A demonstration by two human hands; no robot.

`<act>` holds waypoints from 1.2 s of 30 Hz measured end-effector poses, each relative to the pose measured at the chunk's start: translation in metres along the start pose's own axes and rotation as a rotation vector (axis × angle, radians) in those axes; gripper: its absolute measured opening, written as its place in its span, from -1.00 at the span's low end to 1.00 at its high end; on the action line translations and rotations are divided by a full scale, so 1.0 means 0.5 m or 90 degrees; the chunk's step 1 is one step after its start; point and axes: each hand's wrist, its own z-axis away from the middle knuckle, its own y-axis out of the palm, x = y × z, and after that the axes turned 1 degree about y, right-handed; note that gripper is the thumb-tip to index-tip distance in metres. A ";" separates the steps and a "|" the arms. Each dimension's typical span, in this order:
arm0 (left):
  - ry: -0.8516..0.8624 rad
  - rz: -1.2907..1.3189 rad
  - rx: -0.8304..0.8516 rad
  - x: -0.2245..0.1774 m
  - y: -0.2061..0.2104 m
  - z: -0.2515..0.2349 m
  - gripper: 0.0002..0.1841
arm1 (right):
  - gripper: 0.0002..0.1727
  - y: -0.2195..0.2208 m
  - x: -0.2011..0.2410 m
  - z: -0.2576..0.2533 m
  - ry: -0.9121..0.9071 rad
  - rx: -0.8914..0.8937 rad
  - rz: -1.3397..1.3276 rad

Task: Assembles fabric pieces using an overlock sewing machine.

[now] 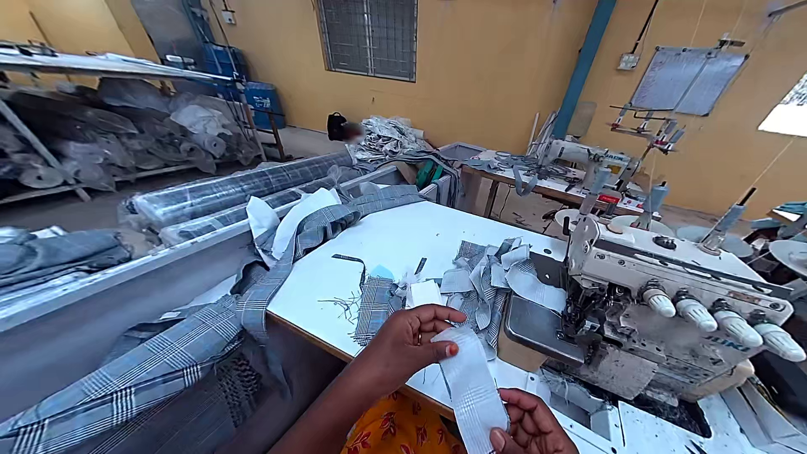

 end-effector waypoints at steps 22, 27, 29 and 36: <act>0.161 -0.137 0.112 0.008 0.020 0.026 -0.67 | -0.95 0.043 -0.021 -0.040 -0.178 -0.117 0.156; 0.186 -0.218 0.070 0.023 0.027 0.026 -0.69 | -0.97 0.049 -0.010 -0.029 -0.150 -0.114 0.207; 0.206 -0.239 0.056 0.030 0.031 0.024 -0.71 | -0.89 0.055 -0.001 -0.023 -0.122 -0.106 0.202; 0.159 -0.188 0.039 0.026 0.028 0.021 -0.76 | -0.90 0.054 -0.013 -0.006 -0.016 -0.047 0.085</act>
